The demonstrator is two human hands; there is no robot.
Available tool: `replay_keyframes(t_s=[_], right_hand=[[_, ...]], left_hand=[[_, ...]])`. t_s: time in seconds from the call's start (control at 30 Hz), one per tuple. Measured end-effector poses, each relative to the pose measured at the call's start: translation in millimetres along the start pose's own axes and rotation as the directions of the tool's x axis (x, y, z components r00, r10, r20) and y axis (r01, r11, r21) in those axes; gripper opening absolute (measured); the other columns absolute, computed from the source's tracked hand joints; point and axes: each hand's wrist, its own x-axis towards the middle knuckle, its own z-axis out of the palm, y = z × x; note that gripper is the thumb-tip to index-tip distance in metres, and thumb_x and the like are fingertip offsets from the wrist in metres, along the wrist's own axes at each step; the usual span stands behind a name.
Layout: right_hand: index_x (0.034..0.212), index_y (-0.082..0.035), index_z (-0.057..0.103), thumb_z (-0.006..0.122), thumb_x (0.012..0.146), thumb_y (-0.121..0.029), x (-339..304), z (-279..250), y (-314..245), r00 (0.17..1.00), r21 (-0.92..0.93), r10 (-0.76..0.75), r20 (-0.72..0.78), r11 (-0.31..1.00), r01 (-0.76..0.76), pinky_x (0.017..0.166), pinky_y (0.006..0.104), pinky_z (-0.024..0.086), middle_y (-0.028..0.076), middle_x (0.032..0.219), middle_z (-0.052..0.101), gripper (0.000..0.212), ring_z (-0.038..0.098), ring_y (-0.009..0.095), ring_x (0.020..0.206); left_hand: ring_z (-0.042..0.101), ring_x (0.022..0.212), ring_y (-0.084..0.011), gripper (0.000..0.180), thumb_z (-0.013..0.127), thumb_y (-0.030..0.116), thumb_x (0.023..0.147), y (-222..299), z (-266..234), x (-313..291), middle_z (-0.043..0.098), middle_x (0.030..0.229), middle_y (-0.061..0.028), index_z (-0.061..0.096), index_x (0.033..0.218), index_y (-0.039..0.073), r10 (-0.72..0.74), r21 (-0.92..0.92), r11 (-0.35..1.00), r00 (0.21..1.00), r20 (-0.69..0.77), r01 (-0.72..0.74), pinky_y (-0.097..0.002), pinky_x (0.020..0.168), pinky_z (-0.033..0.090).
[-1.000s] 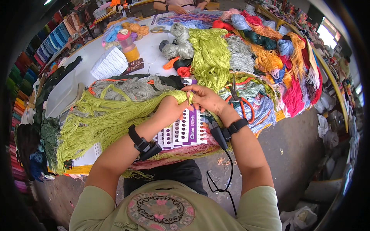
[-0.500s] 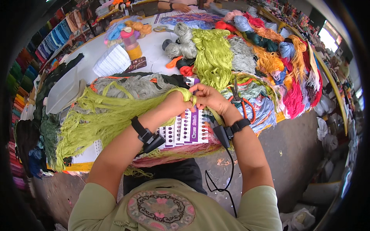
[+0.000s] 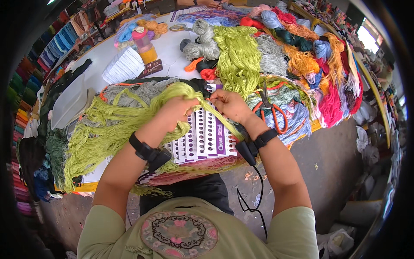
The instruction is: The person threads lime green yarn through holes in a card by hand, pulling strands from a bundle. After filling the card, they gather the remaining yarn into a bunch and set it aside before picking up a bundle of dark green yarn.
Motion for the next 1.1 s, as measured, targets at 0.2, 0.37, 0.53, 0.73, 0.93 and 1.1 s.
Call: replay_keyframes(t_s=[0.2,0.37,0.53,0.73,0.93,1.1], right_hand=[[0.100,-0.006,0.060,0.055,0.095,-0.013,10,-2,14,0.999,0.029,-0.023,-0.031,0.999,0.024,0.047,0.0243,0.044,-0.002,0.065,0.053,0.010,0.049,0.005,0.053],[0.097,-0.007,0.061,0.055,0.094,-0.015,4,-2,8,0.999,0.003,-0.001,-0.046,1.000,0.002,0.048,0.0258,0.047,0.000,0.068,0.056,0.010,0.053,0.008,0.054],[0.095,-0.007,0.060,0.054,0.098,-0.019,4,-1,9,0.998,-0.016,-0.040,-0.054,0.999,0.040,0.044,0.0211,0.040,-0.005,0.062,0.049,0.013,0.044,0.003,0.050],[0.092,-0.006,0.061,0.056,0.095,-0.015,7,-1,17,0.994,-0.026,-0.077,-0.079,0.997,0.075,0.047,0.0273,0.045,0.002,0.063,0.058,0.011,0.054,0.009,0.049],[0.092,-0.006,0.061,0.053,0.094,-0.012,10,2,17,0.994,0.049,-0.076,-0.078,0.996,0.080,0.048,0.0280,0.047,0.003,0.065,0.058,0.010,0.055,0.010,0.051],[0.092,-0.006,0.062,0.054,0.093,-0.012,10,0,19,0.995,0.035,-0.073,-0.072,0.997,0.075,0.049,0.0273,0.046,0.003,0.065,0.058,0.010,0.055,0.009,0.052]], left_hand=[[0.045,0.061,-0.0082,0.014,0.057,0.017,0.094,-6,-31,-23,0.053,0.085,-0.0019,0.054,0.091,0.004,0.013,-0.885,0.398,0.962,0.271,0.244,-0.0187,0.042,0.029],[0.040,0.056,-0.0062,0.021,0.053,0.022,0.098,9,-61,-67,0.056,0.090,-0.0061,0.052,0.089,0.003,-0.129,-0.874,0.456,0.984,0.122,0.168,-0.0183,0.040,0.027],[0.036,0.049,-0.0055,0.030,0.050,0.031,0.100,8,-72,-84,0.058,0.095,-0.0094,0.052,0.087,0.003,-0.073,-0.831,0.516,0.977,0.200,0.208,-0.0174,0.040,0.026],[0.035,0.045,-0.0047,0.034,0.048,0.034,0.101,19,-60,-86,0.058,0.097,-0.0116,0.051,0.085,0.004,-0.008,-0.721,0.683,0.988,0.156,0.119,-0.0162,0.040,0.026],[0.034,0.046,-0.0031,0.030,0.045,0.030,0.102,20,-63,-56,0.058,0.093,-0.0083,0.052,0.091,0.003,0.104,-0.989,0.150,0.995,0.004,-0.012,-0.0176,0.038,0.027],[0.033,0.045,-0.0030,0.030,0.047,0.029,0.102,20,-64,-55,0.055,0.084,-0.0051,0.055,0.103,0.000,0.113,-0.977,0.213,0.993,0.027,0.002,-0.0179,0.037,0.026]])
